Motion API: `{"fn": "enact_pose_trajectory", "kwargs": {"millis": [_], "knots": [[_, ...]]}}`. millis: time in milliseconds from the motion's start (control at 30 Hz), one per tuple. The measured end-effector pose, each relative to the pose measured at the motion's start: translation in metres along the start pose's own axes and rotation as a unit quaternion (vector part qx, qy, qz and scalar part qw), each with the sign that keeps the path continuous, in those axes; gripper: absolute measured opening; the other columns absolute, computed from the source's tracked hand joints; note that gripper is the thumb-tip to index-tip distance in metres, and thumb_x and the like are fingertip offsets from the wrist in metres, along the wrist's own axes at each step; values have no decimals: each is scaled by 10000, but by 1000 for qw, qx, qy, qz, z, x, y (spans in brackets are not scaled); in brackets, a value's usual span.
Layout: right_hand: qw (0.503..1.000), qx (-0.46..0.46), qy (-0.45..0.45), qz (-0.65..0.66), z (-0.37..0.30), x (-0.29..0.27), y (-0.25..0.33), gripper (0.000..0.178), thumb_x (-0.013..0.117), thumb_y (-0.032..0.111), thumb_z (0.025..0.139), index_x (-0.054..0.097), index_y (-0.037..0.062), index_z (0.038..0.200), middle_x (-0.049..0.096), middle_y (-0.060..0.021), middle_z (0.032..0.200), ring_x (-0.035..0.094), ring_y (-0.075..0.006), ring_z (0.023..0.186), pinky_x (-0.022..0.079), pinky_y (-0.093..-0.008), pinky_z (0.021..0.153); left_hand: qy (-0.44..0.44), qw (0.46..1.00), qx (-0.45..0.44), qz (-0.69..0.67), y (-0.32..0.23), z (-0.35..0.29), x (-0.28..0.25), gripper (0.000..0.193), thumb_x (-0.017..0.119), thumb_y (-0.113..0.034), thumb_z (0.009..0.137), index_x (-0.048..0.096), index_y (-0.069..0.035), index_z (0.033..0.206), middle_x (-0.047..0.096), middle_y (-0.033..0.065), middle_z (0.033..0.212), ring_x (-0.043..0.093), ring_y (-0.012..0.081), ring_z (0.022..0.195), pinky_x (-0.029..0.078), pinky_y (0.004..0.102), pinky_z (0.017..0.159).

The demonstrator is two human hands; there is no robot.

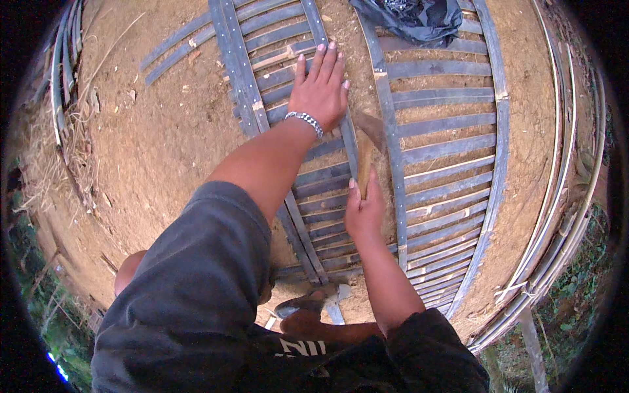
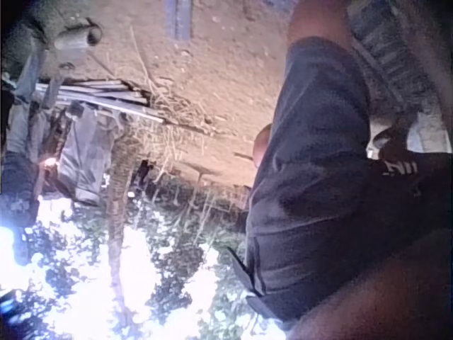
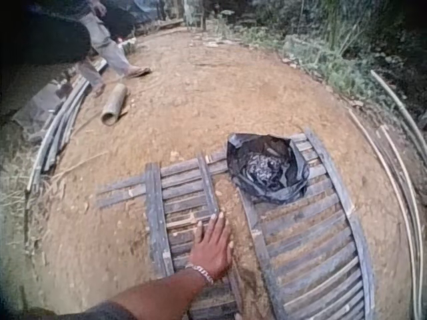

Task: The person sits on the ground and uses a hammer to drive nails into a wooden lattice structure. They repeatedly pick up nails from a black bag, position them on the wooden slats, and hammer them in to secure the frame.

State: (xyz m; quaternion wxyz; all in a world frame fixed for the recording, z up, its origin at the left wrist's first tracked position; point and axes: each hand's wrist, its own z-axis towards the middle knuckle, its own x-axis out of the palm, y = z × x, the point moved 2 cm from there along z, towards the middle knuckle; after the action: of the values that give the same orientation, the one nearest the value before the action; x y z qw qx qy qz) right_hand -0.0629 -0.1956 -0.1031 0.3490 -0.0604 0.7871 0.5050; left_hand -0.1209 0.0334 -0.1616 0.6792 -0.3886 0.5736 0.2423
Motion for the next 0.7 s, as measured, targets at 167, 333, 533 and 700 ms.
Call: {"fn": "enact_pose_trajectory", "kwargs": {"millis": [167, 333, 533, 700], "knots": [[973, 116, -34, 194, -6, 12, -18, 456, 545, 136, 1041, 398, -6, 1448, 608, -177, 1033, 623, -281, 865, 517, -382, 769, -11, 1000, -4, 6, 0, 3, -1, 567, 441, -311, 1038, 393, -49, 1539, 275, 142, 1668, 214, 298, 1561, 145, 551, 1263], [892, 184, -45, 410, 30, 19, -9, 329, 493, 110, 1072, 389, 75, 1382, 550, -50, 879, 545, -115, 670, 501, -288, 581, -20, 1000, 3, -3, -1, 3, 1, 567, 429, -318, 1048, 386, -46, 1543, 266, 147, 1673, 214, 303, 1561, 142, 555, 1262], [888, 139, -81, 430, 30, 26, -15, 324, 484, 128, 1075, 371, 60, 1372, 548, -68, 871, 551, -129, 651, 519, -302, 573, -51, 998, 6, -46, 7, 0, 0, 562, 412, -304, 1060, 373, -32, 1549, 277, 169, 1665, 233, 330, 1552, 134, 563, 1259], [900, 132, -106, 403, 29, 24, -22, 323, 484, 154, 1077, 372, 53, 1363, 546, -68, 868, 546, -128, 645, 517, -303, 564, -183, 958, -64, -211, 0, -34, -13, 491, 442, -233, 1040, 459, -6, 1474, 374, 233, 1599, 306, 397, 1510, 159, 585, 1242]]}}
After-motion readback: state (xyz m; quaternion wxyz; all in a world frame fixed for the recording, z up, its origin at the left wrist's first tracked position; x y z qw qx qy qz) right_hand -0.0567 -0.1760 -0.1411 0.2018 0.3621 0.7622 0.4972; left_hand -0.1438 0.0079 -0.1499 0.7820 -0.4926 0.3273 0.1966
